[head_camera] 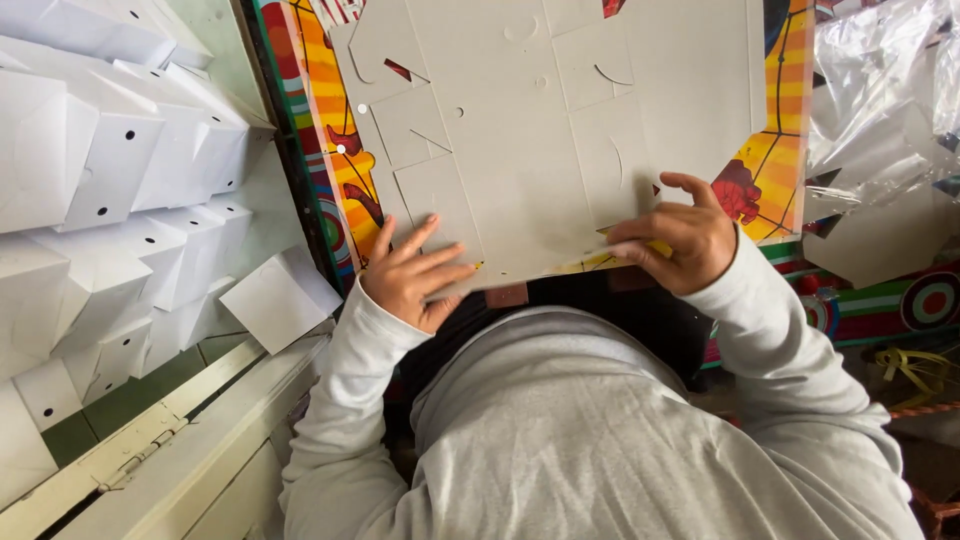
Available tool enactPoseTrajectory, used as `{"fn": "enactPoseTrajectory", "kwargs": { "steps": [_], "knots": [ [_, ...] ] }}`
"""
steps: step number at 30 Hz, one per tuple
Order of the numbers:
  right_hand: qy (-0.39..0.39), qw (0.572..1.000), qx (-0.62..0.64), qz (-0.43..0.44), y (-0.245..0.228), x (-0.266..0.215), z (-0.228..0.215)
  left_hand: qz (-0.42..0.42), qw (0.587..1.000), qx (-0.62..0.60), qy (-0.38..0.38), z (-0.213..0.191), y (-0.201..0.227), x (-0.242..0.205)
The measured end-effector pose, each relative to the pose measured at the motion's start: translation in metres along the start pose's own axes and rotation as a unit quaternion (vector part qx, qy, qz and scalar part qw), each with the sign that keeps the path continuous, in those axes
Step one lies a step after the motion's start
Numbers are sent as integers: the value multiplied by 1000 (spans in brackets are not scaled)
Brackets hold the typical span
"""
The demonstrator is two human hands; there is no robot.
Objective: The person folds a flat white paperboard blank into a small box by creasing the sides and tucking flaps into slots. The person completes the assembly by securing the top flaps and holding the finished box.
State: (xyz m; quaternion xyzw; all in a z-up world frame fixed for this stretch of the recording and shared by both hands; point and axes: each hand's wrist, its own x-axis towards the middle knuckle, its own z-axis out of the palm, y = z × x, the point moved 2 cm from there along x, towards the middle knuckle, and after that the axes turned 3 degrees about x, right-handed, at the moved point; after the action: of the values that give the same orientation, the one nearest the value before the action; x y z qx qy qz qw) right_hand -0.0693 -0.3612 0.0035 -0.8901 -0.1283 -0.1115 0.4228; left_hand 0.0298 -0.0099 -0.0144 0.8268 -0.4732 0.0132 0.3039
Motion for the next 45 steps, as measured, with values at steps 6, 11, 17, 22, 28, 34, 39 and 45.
{"fn": "enactPoseTrajectory", "kwargs": {
  "steps": [6, 11, 17, 22, 28, 34, 39, 45],
  "knots": [
    [-27, 999, -15, 44, 26, 24, 1, -148, 973, -177, 13, -24, 1, 23],
    [-20, 998, -66, 4, 20, 24, 3, -69, 994, -56, 71, -25, 5, 31],
    [-28, 998, -58, -1, -4, 27, -3, -69, 995, -55, 48, -19, 0, 20],
    [-38, 998, -41, -13, -15, 28, 1, -71, 996, -48, 39, -15, 4, 15],
    [-42, 998, -47, -21, -16, 26, 4, -77, 995, -50, 41, -16, 6, 12],
    [-45, 998, -49, -7, -21, 26, 4, -41, 998, -27, 48, -15, 9, 9],
    [-40, 996, -75, -20, -23, 26, 7, -35, 998, -24, 48, -13, 11, 6],
    [-46, 993, -105, -38, -23, 24, 8, -34, 998, -23, 52, -9, 9, 2]
  ]
}}
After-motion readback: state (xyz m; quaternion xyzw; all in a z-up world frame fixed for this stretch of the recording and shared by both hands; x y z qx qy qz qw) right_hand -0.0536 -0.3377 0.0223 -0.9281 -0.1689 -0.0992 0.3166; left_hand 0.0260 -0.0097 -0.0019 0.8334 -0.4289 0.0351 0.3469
